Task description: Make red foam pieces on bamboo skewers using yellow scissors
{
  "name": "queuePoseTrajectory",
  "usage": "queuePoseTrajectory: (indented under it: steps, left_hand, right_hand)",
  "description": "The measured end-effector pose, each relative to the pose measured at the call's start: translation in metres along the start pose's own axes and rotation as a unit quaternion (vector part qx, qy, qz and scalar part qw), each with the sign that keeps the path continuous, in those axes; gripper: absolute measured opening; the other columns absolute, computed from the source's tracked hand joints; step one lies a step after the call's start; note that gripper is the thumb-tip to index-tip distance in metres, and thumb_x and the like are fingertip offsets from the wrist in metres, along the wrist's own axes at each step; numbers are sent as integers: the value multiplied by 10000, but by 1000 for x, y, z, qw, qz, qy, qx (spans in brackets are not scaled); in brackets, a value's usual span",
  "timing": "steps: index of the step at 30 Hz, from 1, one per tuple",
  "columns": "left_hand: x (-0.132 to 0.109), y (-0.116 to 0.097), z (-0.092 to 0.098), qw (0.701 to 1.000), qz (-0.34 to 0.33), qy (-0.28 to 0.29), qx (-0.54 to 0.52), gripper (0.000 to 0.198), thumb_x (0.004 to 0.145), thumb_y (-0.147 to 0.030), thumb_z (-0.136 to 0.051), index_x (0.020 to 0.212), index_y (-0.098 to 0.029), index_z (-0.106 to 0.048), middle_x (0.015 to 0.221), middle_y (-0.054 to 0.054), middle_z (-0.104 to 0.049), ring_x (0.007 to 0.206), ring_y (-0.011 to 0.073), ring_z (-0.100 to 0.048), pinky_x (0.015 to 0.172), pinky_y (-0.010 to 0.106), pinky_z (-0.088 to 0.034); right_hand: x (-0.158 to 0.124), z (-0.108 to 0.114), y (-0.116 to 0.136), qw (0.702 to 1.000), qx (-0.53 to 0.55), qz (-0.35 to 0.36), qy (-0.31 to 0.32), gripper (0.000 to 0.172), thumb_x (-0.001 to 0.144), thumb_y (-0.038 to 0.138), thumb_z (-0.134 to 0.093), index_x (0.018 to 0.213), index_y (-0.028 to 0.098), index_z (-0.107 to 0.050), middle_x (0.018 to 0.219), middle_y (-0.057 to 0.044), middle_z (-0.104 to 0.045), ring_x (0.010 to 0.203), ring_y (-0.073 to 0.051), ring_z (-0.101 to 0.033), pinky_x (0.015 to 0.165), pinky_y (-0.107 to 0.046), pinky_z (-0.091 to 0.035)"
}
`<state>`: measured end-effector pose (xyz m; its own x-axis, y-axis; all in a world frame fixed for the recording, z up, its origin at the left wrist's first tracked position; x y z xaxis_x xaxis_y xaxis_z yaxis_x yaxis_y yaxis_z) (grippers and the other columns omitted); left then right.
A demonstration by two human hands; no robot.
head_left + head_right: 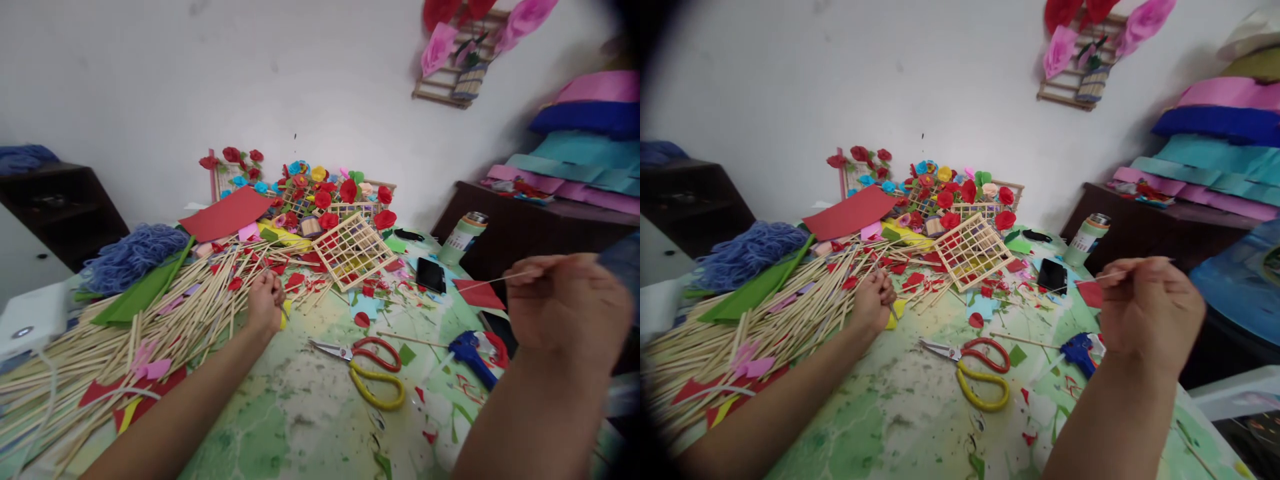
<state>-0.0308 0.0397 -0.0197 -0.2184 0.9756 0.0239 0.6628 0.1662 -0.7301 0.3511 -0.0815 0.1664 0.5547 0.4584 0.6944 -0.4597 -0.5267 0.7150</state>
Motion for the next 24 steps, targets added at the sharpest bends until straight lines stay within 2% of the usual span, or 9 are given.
queuePoseTrajectory:
  steps: [3, 5, 8, 10, 12, 16, 20, 24]
  left_hand:
    - [1, -24, -4, 999, -39, -7, 10, 120, 806, -181, -492, 699, -162, -442, 514, -65, -402, 346, 19, -300, 349, 134, -213]
    - [-8, -23, -15, 999, -10, 13, 36, 101, 797, -188, -510, 715, -161, -458, 521, -54, -448, 361, 24, -354, 352, 124, -240]
    - [-32, -1, -35, 988, 95, 75, 93, 111, 782, -222, -546, 728, -144, -489, 563, -5, -554, 430, 53, -488, 416, 136, -365]
    - [-49, 20, -45, 970, 178, 116, 120, 130, 771, -241, -567, 739, -130, -507, 657, 54, -625, 532, 96, -585, 523, 188, -459]
    - [-61, 35, -50, 956, 224, 139, 127, 143, 765, -251, -580, 744, -127, -510, 729, 90, -656, 607, 120, -625, 574, 206, -479]
    - [-69, 48, -51, 945, 249, 164, 133, 161, 758, -274, -583, 755, -132, -507, 724, 95, -665, 623, 132, -637, 573, 204, -469]
    - [-67, 49, -50, 947, 230, 177, 136, 215, 721, -317, -617, 763, -133, -513, 687, 77, -656, 588, 121, -621, 565, 200, -448]
    - [-67, 47, -53, 948, 203, 201, 143, 269, 719, -377, -610, 799, -134, -525, 699, 74, -655, 579, 113, -606, 563, 200, -429]
  right_hand:
    - [-16, -46, -21, 979, 100, -122, 131, 265, 718, 446, -567, 602, 216, -500, 549, 18, -455, 454, -92, -423, 439, -254, -344]
    - [-35, -80, -33, 951, 139, -191, 198, 241, 701, 423, -595, 625, 202, -534, 500, 41, -451, 428, -76, -398, 426, -225, -315]
    - [-74, -133, -48, 912, 153, -261, 277, 210, 676, 403, -624, 683, 196, -589, 501, 44, -496, 425, -74, -406, 433, -218, -320]
    - [-102, -164, -54, 896, 154, -268, 318, 185, 678, 374, -632, 694, 191, -618, 506, 27, -538, 422, -86, -423, 430, -228, -322]
    - [-127, -188, -57, 887, 154, -262, 347, 178, 684, 353, -636, 619, 189, -616, 492, 22, -543, 413, -85, -408, 434, -234, -322]
    - [-157, -209, -64, 883, 149, -253, 365, 119, 706, 330, -615, 660, 224, -643, 475, 44, -511, 421, -93, -390, 440, -237, -312]
    - [-161, -209, -67, 888, 139, -248, 361, 120, 712, 329, -605, 752, 235, -667, 494, 54, -506, 434, -90, -387, 452, -232, -314]
    - [-159, -209, -67, 892, 143, -248, 350, 204, 696, 358, -612, 792, 184, -661, 494, 51, -505, 425, -83, -383, 435, -223, -308]
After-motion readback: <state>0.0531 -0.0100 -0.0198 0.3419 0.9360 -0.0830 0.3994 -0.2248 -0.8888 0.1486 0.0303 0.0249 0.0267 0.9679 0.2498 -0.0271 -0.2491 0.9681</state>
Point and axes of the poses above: each hand's wrist, its own x-axis towards the middle knuckle, its own z-axis out of the back of the hand, y = z × x, the point moved 8 cm from there along x, towards the middle knuckle
